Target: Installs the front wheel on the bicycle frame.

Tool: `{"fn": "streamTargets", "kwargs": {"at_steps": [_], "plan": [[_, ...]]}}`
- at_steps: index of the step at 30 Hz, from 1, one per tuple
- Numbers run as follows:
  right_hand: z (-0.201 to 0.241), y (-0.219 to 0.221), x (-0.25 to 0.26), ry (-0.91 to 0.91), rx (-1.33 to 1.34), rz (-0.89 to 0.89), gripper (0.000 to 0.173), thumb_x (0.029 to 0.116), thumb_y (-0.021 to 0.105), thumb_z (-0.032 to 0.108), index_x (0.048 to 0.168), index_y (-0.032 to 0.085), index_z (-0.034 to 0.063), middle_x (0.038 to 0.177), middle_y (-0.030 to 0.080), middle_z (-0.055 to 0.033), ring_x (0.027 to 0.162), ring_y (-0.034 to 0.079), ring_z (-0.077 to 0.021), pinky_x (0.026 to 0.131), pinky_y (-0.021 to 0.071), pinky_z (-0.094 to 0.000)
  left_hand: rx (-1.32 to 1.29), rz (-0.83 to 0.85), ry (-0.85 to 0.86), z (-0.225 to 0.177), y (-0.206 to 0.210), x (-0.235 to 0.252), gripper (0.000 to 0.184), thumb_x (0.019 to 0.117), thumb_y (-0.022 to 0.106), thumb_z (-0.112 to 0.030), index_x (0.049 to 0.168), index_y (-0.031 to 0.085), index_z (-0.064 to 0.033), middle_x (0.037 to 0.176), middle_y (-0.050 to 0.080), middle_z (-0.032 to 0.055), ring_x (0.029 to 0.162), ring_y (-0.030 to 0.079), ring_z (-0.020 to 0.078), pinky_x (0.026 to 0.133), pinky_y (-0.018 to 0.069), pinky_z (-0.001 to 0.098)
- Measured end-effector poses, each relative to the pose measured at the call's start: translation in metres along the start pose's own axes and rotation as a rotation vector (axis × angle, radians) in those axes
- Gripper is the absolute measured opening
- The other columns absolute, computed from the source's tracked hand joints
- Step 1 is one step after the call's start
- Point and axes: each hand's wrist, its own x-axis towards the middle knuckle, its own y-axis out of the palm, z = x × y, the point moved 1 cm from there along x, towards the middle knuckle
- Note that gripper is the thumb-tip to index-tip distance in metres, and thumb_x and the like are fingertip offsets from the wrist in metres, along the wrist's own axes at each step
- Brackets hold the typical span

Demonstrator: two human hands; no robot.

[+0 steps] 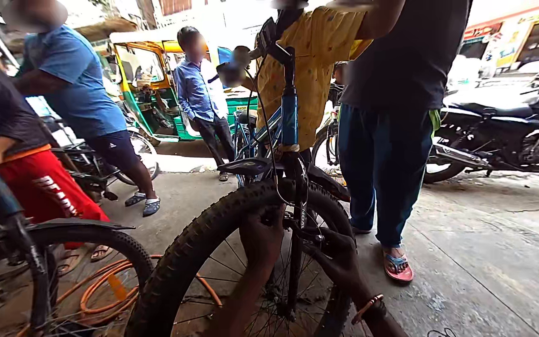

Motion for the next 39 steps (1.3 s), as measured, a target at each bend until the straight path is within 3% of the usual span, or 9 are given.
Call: {"fn": "streamTargets", "kwargs": {"at_steps": [6,8,12,17,21,26,30,33,39], "plan": [[-0.002,0.003,0.006,-0.023,-0.041,-0.075,0.040,0.0883,0.079,0.043,0.111,0.076,0.0104,0.072,0.063,0.0075,0.054,0.048,0.0003,0.049,0.0426,-0.0165,0.048,0.136,0.087,0.013,0.000,0.007,0.018,0.0908,0.078,-0.041,0.099,0.081,-0.0255,0.082,0.075,-0.0108,0.064,0.065,0.0046,0.062,0.0569,0.0342],[-0.003,0.003,0.009,-0.031,-0.048,-0.082,0.037,0.0899,0.077,0.041,0.112,0.074,0.0113,0.076,0.066,0.0068,0.058,0.054,-0.0005,0.053,0.0489,-0.0176,0.008,0.256,0.088,0.013,-0.006,0.012,0.017,0.0951,0.074,-0.034,0.107,0.081,-0.0239,0.083,0.074,-0.0077,0.059,0.062,0.0062,0.059,0.0559,0.0320],[-0.005,0.008,0.023,-0.052,-0.077,-0.085,0.024,0.0967,0.068,0.039,0.097,0.072,0.0150,0.071,0.062,0.0084,0.054,0.051,0.0002,0.049,0.0443,-0.0175,-0.037,0.418,0.020,0.013,-0.012,0.016,0.021,0.1016,0.066,-0.023,0.120,0.076,-0.0193,0.078,0.073,-0.0018,0.055,0.063,0.0090,0.057,0.0579,0.0299],[0.001,0.006,0.052,0.119,-0.112,-0.134,0.050,0.0873,0.072,0.057,0.114,0.069,0.0154,0.072,0.059,0.0048,0.055,0.051,-0.0080,0.049,0.0444,-0.0233,0.021,0.332,0.013,0.007,-0.009,0.006,0.025,0.1025,0.061,-0.013,0.124,0.074,-0.0164,0.088,0.073,0.0017,0.063,0.064,0.0117,0.063,0.0575,0.0336],[0.009,0.000,0.066,0.281,-0.185,-0.067,0.070,0.0810,0.071,0.069,0.131,0.062,0.0210,0.093,0.068,0.0023,0.073,0.062,-0.0093,0.061,0.0527,-0.0284,0.041,0.310,0.008,0.005,-0.012,0.007,0.022,0.1017,0.064,-0.014,0.120,0.075,-0.0162,0.095,0.075,0.0013,0.072,0.069,0.0122,0.069,0.0606,0.0353],[0.017,-0.007,0.106,0.389,-0.061,-0.036,0.023,0.0948,0.072,0.034,0.103,0.074,0.0127,0.074,0.062,-0.0001,0.057,0.054,-0.0084,0.052,0.0470,-0.0252,0.040,0.287,0.007,0.006,-0.013,0.006,0.017,0.1012,0.065,-0.015,0.116,0.074,-0.0143,0.094,0.076,0.0023,0.074,0.072,0.0132,0.069,0.0621,0.0371],[0.014,-0.009,0.128,0.439,0.091,0.070,0.018,0.0951,0.068,0.024,0.102,0.069,0.0081,0.083,0.067,-0.0034,0.069,0.062,-0.0119,0.062,0.0547,-0.0296,-0.010,0.273,-0.022,0.002,-0.013,0.005,0.017,0.1021,0.064,-0.017,0.116,0.074,-0.0163,0.092,0.075,0.0006,0.068,0.069,0.0111,0.064,0.0607,0.0343],[0.010,-0.021,0.114,0.382,0.198,0.191,0.038,0.0932,0.064,0.028,0.129,0.063,0.0168,0.105,0.070,0.0000,0.086,0.067,-0.0086,0.075,0.0591,-0.0273,-0.044,0.262,-0.014,0.004,-0.011,0.002,0.017,0.1023,0.063,-0.015,0.115,0.074,-0.0166,0.089,0.074,0.0004,0.062,0.064,0.0121,0.059,0.0573,0.0346],[-0.002,-0.055,0.094,0.244,-0.018,0.526,0.113,0.0558,0.092,0.057,0.152,0.045,0.0211,0.114,0.067,0.0018,0.093,0.067,-0.0089,0.077,0.0595,-0.0256,-0.056,0.269,0.031,0.007,-0.013,0.002,0.017,0.1030,0.062,-0.016,0.115,0.074,-0.0177,0.098,0.075,-0.0012,0.076,0.070,0.0107,0.068,0.0609,0.0347]]}}
